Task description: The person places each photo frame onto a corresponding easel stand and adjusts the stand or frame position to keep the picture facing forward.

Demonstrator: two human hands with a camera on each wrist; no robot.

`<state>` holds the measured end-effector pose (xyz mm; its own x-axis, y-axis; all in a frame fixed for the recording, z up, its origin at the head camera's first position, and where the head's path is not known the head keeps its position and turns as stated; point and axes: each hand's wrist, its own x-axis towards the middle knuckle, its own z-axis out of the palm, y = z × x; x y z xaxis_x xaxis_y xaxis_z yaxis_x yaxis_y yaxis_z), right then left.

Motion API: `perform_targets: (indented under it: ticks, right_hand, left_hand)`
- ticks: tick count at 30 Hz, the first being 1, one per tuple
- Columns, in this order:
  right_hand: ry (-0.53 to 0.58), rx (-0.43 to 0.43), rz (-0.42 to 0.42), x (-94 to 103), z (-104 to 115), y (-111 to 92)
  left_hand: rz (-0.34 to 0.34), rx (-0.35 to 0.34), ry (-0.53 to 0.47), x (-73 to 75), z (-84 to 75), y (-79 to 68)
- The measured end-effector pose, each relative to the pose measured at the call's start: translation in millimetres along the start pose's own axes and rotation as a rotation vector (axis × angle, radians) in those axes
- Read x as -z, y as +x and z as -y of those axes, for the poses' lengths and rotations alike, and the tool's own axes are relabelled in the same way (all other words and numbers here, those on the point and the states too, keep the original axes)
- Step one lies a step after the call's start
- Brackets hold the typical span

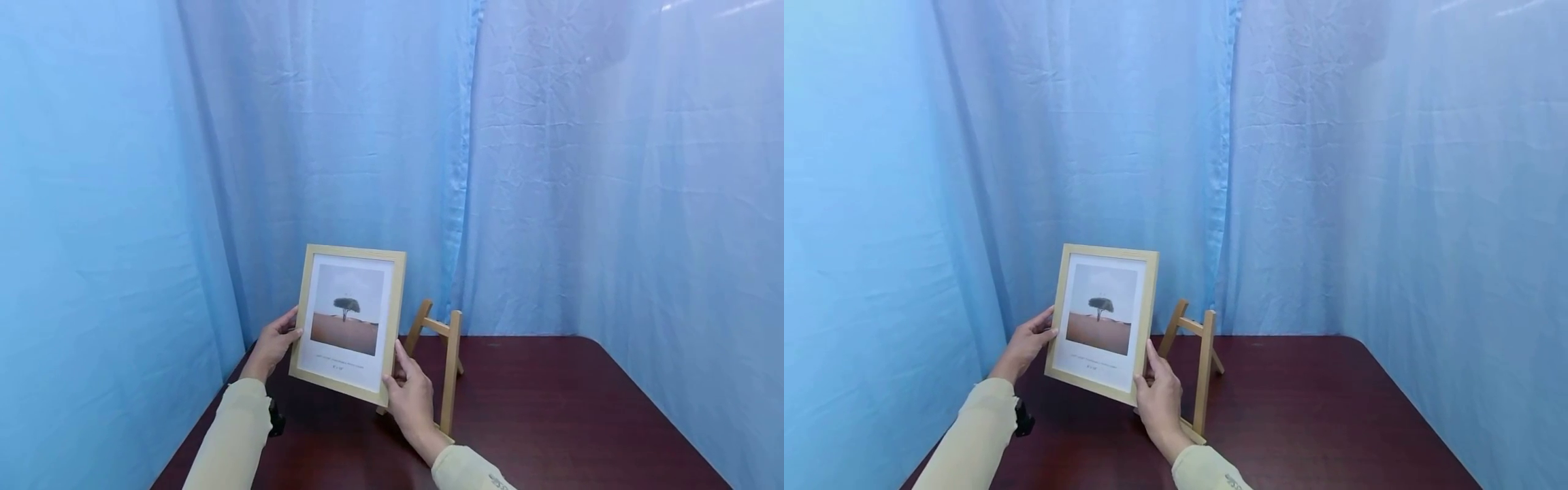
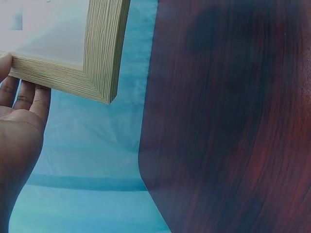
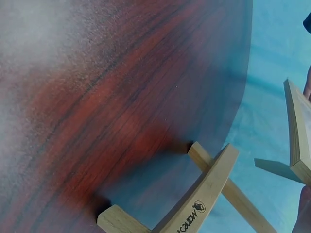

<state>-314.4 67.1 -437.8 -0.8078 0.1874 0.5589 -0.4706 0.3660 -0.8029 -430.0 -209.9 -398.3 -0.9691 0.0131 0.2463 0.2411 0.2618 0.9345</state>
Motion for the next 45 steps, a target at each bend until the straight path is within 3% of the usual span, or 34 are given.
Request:
perform_targets:
  ticks: [25, 36, 45]
  right_hand:
    - [-0.049, 0.061, -0.020, 12.2, 7.7, -15.4]
    - [-0.028, 0.088, -0.093, 19.2, 3.0, -16.4]
    - [-0.044, 0.077, -0.095, 31.7, 4.6, -17.4]
  left_hand:
    - [0.042, -0.016, -0.048, -22.0, -7.3, 8.1]
    - [0.037, -0.046, -0.038, -35.8, -11.1, 9.4]
    - [0.050, -0.058, -0.051, -47.7, -16.5, 12.2]
